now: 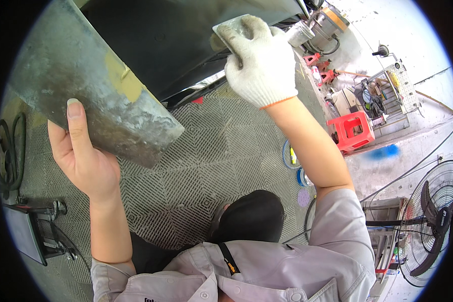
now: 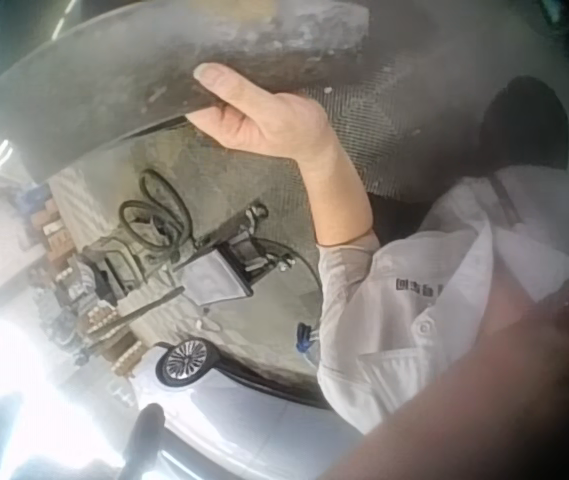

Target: The person applies body filler to the front fender and bumper of a green car using a metal spreader and a smaller scraper. They repeatedly load filler onto the spreader and smooth it over the surface.

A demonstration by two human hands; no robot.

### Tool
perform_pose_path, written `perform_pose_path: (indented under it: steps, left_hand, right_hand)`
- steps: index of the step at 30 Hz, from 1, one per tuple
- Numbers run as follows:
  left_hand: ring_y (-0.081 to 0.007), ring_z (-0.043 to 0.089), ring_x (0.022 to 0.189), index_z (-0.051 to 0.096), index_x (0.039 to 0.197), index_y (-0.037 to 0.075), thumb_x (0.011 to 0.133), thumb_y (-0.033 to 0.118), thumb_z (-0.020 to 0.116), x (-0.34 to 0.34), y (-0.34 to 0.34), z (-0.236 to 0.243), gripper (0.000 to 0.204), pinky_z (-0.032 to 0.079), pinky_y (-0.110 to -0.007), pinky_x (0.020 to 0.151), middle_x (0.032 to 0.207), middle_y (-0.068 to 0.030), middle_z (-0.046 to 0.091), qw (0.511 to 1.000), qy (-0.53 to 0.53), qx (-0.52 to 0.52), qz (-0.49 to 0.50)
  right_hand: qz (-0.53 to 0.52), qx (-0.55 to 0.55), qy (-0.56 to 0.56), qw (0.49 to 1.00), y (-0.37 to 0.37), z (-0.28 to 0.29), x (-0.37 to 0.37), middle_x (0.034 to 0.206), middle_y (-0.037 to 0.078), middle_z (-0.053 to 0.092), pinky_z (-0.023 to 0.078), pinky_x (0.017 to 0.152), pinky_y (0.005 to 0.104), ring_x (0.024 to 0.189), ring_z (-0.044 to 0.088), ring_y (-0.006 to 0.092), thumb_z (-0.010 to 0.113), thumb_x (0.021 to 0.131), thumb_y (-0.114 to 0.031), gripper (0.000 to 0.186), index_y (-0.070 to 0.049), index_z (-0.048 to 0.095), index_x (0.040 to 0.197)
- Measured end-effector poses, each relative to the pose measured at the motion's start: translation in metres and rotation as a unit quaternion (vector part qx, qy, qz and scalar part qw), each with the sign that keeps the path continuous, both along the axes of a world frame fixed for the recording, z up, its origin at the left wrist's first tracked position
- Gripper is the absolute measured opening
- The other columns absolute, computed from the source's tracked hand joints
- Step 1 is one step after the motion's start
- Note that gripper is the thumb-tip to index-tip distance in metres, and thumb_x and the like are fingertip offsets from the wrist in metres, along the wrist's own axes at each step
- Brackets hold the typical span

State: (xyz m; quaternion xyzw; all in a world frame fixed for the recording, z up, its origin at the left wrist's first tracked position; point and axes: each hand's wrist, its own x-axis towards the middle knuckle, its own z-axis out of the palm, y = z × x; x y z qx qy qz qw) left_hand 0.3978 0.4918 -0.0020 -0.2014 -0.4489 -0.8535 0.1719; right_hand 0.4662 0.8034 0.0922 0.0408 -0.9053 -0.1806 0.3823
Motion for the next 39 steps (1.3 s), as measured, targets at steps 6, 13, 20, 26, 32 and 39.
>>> perform_pose_path:
  steps: [6,13,20,26,32,39]
  left_hand:
    - [-0.0154,0.071,0.124,0.071,0.143,-0.001,0.123,0.020,0.063,0.000,-0.002,-0.001,0.030,0.056,-0.034,0.109,0.138,-0.0085,0.077,1.000,0.002,0.007,-0.018]
    - [-0.0158,0.070,0.124,0.071,0.144,-0.001,0.123,0.020,0.063,0.003,-0.002,0.002,0.031,0.056,-0.034,0.109,0.139,-0.0085,0.076,1.000,-0.001,0.012,-0.021]
    - [-0.0162,0.070,0.125,0.070,0.147,-0.002,0.123,0.020,0.064,0.004,-0.001,0.001,0.034,0.055,-0.035,0.110,0.140,-0.0089,0.076,1.000,-0.001,-0.006,-0.011]
    - [-0.0162,0.070,0.126,0.069,0.149,-0.002,0.123,0.019,0.063,0.001,0.000,-0.002,0.034,0.055,-0.035,0.111,0.141,-0.0093,0.076,1.000,0.007,0.001,-0.016]
    - [-0.0166,0.071,0.125,0.069,0.148,-0.003,0.124,0.019,0.062,0.005,-0.002,0.000,0.033,0.057,-0.035,0.109,0.140,-0.0096,0.076,1.000,0.012,-0.005,-0.021]
    - [-0.0168,0.071,0.125,0.069,0.148,-0.003,0.124,0.020,0.063,0.008,0.001,0.002,0.034,0.057,-0.035,0.109,0.140,-0.0097,0.076,1.000,0.006,-0.003,-0.027]
  right_hand:
    - [-0.035,-0.016,-0.068,0.997,-0.004,-0.033,0.010,0.149,0.020,0.071,0.064,0.097,0.0498,0.114,0.071,0.0422,0.078,0.085,-0.013,0.058,-0.027,0.084,0.141]
    - [0.003,-0.001,-0.017,1.000,0.017,-0.014,0.018,0.150,0.019,0.070,0.065,0.097,0.0517,0.118,0.070,0.0438,0.080,0.083,-0.015,0.055,-0.025,0.085,0.137]
    - [0.020,-0.007,-0.002,1.000,0.021,-0.005,0.001,0.149,0.019,0.070,0.062,0.102,0.0521,0.118,0.069,0.0433,0.079,0.085,-0.016,0.057,-0.024,0.082,0.142]
    - [0.017,0.000,-0.022,1.000,0.030,-0.039,0.006,0.152,0.020,0.069,0.064,0.095,0.0479,0.110,0.070,0.0400,0.081,0.083,-0.012,0.063,-0.025,0.083,0.144]
    - [0.013,0.007,-0.007,1.000,0.040,-0.020,0.020,0.150,0.019,0.070,0.063,0.098,0.0504,0.115,0.071,0.0416,0.079,0.084,-0.015,0.059,-0.026,0.083,0.141]
    - [0.022,-0.010,0.011,1.000,0.028,0.007,0.002,0.145,0.018,0.072,0.058,0.105,0.0505,0.120,0.072,0.0407,0.080,0.086,-0.014,0.057,-0.023,0.081,0.143]
